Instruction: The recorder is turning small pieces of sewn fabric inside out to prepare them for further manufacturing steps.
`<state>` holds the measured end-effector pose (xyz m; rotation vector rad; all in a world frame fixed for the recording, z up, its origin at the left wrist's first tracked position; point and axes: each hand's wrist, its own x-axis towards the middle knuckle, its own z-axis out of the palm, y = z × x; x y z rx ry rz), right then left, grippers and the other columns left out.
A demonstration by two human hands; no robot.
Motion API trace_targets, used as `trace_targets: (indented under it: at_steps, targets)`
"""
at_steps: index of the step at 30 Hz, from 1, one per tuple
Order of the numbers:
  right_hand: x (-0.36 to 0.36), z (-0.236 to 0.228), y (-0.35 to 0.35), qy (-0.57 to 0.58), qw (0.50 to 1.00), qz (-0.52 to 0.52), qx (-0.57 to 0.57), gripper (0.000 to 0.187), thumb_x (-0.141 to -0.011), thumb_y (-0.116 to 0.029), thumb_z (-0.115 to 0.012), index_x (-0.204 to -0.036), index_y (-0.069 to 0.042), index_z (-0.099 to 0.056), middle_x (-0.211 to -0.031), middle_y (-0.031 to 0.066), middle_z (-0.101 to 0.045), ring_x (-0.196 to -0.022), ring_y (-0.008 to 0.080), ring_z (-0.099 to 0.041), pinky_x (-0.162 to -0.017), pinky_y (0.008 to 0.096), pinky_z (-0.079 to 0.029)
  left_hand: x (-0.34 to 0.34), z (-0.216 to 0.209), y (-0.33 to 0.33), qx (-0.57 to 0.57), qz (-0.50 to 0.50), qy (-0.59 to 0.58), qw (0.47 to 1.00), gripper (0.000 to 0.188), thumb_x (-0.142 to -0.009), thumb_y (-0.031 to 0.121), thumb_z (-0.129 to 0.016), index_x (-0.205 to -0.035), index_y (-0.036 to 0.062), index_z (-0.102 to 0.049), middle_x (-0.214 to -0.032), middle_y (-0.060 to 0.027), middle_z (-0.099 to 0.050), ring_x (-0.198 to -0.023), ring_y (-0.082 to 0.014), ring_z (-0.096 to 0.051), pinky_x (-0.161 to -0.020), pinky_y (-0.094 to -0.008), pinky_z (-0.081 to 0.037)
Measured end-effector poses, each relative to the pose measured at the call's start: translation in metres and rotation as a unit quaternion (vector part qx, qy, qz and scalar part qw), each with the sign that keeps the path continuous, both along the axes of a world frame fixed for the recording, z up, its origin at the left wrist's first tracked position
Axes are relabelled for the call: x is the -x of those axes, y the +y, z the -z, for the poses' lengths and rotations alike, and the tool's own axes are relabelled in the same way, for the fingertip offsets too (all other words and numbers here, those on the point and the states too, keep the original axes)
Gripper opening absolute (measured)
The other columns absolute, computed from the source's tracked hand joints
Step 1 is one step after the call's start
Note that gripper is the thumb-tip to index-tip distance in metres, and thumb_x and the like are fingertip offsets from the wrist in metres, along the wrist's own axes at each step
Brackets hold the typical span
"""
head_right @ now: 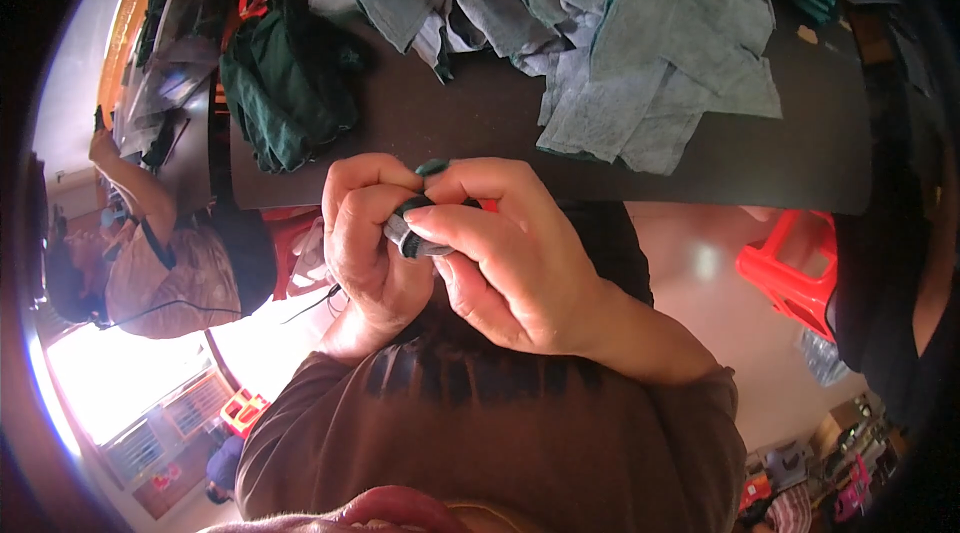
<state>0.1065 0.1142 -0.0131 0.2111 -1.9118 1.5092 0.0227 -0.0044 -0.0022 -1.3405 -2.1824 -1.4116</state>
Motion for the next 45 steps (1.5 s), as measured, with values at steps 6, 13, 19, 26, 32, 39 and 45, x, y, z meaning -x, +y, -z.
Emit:
trace_targets:
  at_steps: [6, 13, 19, 26, 32, 39, 45]
  targets:
    - [0.002, 0.012, 0.006, -0.003, 1.000, -0.021, -0.004, 0.038, -0.073, 0.006, -0.066, -0.109, -0.003, -0.055, -0.095, 0.0142, -0.054, -0.076, 0.0215, -0.056, -0.063, 0.0289, -0.048, -0.001, -0.012, -0.011, 0.108, 0.057, -0.232, 0.965, 0.012, -0.085, 0.010, -0.054, -0.091, -0.0003, -0.053, -0.081, -0.0074, -0.054, -0.067, -0.0118, -0.049, -0.059, -0.0240, -0.039]
    - [0.004, 0.014, 0.002, 0.007, 0.999, 0.000, -0.043, 0.031, -0.073, 0.006, -0.062, -0.101, -0.002, -0.054, -0.093, 0.0145, -0.056, -0.075, 0.0218, -0.056, -0.062, 0.0291, -0.045, -0.001, -0.025, -0.020, 0.113, 0.074, -0.539, 0.832, 0.016, -0.086, 0.002, -0.046, -0.101, 0.0008, -0.049, -0.076, -0.0029, -0.054, -0.062, -0.0102, -0.048, -0.056, -0.0226, -0.039]
    - [0.009, 0.009, 0.000, 0.019, 0.998, 0.058, 0.005, 0.024, -0.065, 0.005, -0.061, -0.087, -0.003, -0.054, -0.076, 0.0105, -0.055, -0.060, 0.0230, -0.054, -0.052, 0.0303, -0.043, -0.010, -0.022, -0.022, -0.011, 0.100, -0.652, 0.752, 0.030, -0.081, -0.004, -0.051, -0.110, 0.0002, -0.044, -0.085, -0.0046, -0.056, -0.069, -0.0083, -0.053, -0.060, -0.0216, -0.043]
    - [0.006, 0.010, -0.002, 0.044, 0.999, 0.027, 0.017, 0.027, -0.067, 0.005, -0.062, -0.092, -0.003, -0.055, -0.080, 0.0117, -0.054, -0.061, 0.0229, -0.052, -0.053, 0.0312, -0.043, -0.004, 0.010, -0.024, 0.022, 0.113, -0.304, 0.946, 0.021, -0.073, 0.000, -0.059, -0.093, -0.0014, -0.052, -0.071, -0.0055, -0.054, -0.060, -0.0103, -0.051, -0.055, -0.0231, -0.043]
    - [0.005, 0.014, -0.003, 0.053, 0.998, -0.008, 0.027, 0.027, -0.071, 0.004, -0.062, -0.096, -0.003, -0.056, -0.086, 0.0127, -0.054, -0.066, 0.0225, -0.053, -0.057, 0.0311, -0.044, 0.000, 0.011, -0.018, -0.067, 0.115, -0.284, 0.949, 0.014, -0.070, -0.001, -0.058, -0.083, -0.0012, -0.054, -0.064, -0.0049, -0.049, -0.053, -0.0133, -0.046, -0.047, -0.0253, -0.036]
    - [0.003, 0.015, 0.000, 0.018, 0.995, -0.044, 0.086, 0.016, -0.081, 0.003, -0.056, -0.095, -0.002, -0.051, -0.099, 0.0151, -0.052, -0.083, 0.0221, -0.053, -0.074, 0.0295, -0.045, 0.009, 0.005, -0.019, 0.004, 0.207, -0.192, 0.959, 0.016, -0.077, -0.001, -0.057, -0.093, 0.0001, -0.052, -0.076, -0.0076, -0.056, -0.061, -0.0125, -0.050, -0.055, -0.0255, -0.040]
    - [-0.005, 0.016, 0.001, -0.059, 0.953, -0.123, 0.270, 0.015, -0.086, 0.002, -0.055, -0.099, -0.003, -0.048, -0.104, 0.0124, -0.051, -0.075, 0.0077, -0.046, -0.068, 0.0200, -0.039, 0.014, -0.004, -0.019, -0.087, 0.115, -0.309, 0.940, 0.020, -0.078, 0.007, -0.061, -0.095, -0.0024, -0.057, -0.085, -0.0109, -0.055, -0.072, -0.0175, -0.054, -0.065, -0.0276, -0.044]
